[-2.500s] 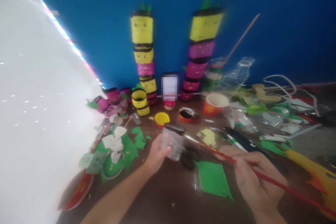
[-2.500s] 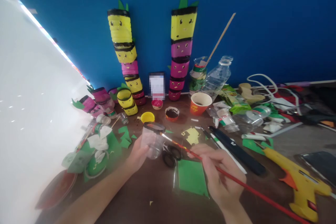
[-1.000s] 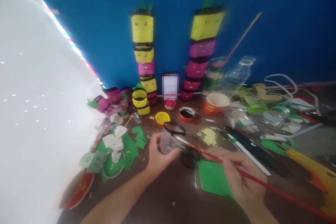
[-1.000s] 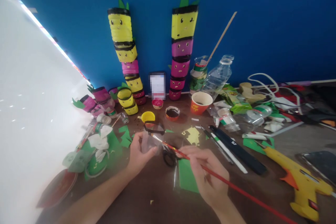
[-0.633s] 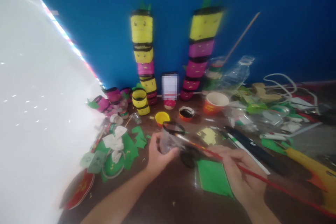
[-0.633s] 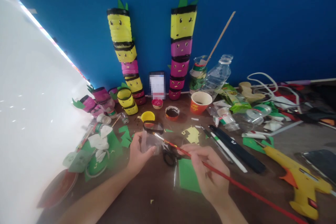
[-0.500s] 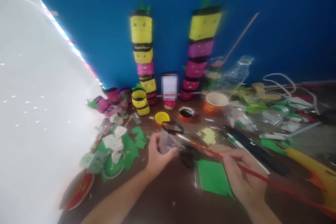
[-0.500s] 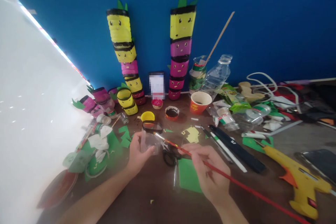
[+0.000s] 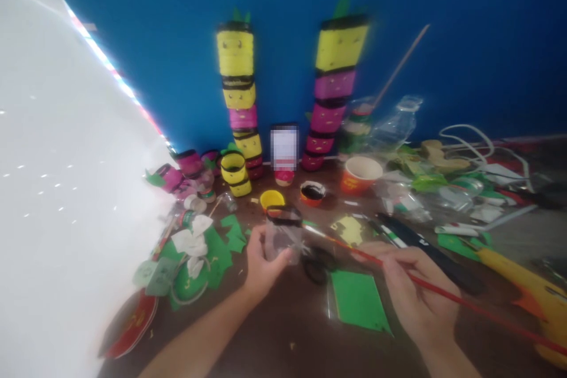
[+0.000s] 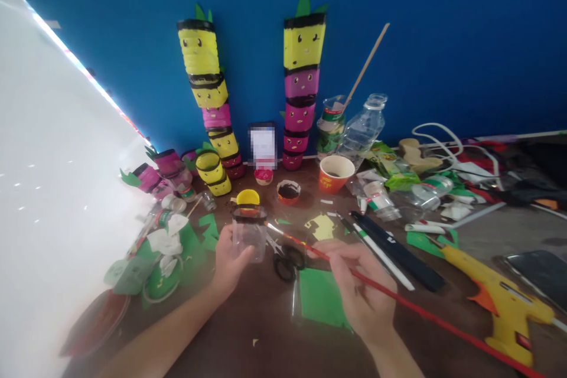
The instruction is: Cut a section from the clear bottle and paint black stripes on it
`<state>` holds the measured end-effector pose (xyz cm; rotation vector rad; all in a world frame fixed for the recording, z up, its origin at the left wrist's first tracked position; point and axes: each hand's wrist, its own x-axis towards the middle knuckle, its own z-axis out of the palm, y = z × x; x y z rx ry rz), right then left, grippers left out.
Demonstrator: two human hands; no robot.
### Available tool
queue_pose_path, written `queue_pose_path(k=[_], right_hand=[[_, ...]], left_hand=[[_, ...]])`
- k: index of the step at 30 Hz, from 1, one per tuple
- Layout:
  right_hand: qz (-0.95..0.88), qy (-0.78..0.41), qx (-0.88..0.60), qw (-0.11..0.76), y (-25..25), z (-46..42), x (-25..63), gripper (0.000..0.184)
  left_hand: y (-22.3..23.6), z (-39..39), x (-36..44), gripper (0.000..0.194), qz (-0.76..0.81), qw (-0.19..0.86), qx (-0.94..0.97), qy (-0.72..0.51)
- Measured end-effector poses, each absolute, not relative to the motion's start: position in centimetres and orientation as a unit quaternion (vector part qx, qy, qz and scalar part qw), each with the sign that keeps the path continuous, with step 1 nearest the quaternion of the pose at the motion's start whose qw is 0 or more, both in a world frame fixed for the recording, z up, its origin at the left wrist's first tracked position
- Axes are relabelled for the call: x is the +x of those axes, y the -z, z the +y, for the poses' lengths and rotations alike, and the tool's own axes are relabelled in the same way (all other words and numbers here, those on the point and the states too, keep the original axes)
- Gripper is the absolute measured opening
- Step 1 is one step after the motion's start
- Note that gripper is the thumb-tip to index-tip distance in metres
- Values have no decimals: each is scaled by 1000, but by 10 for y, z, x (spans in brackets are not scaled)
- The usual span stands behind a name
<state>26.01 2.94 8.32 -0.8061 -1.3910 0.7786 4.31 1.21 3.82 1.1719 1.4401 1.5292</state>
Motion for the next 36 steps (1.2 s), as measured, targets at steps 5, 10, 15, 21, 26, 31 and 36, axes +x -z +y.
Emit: queue_pose_path(k=[5,10,15,21,26,31,36], right_hand=[[-588,-333,-379,632,-80,32,265,8],[-528,-365,-366,674,-79,36,267,3],[-480,-376,-376,698,-77,36,266,5],[-453,-414,-358,703,-76,39,265,13],[-435,-447,-335,706,-84,42,263,17],[-419,-467,-346,698,-90,40,262,17],[-407,-500,-355,677,-91,38,261,12]], left_hand=[[-35,14,41,37,561,370,429,-603],[-20,17,38,44,500,431,391,-642],[-19,19,42,45,427,507,324,-675],[-30,18,44,52,306,657,262,-637],[-31,18,42,66,220,727,234,-607],[-35,17,41,51,183,757,242,-578],[-36,20,38,56,148,812,188,-533]])
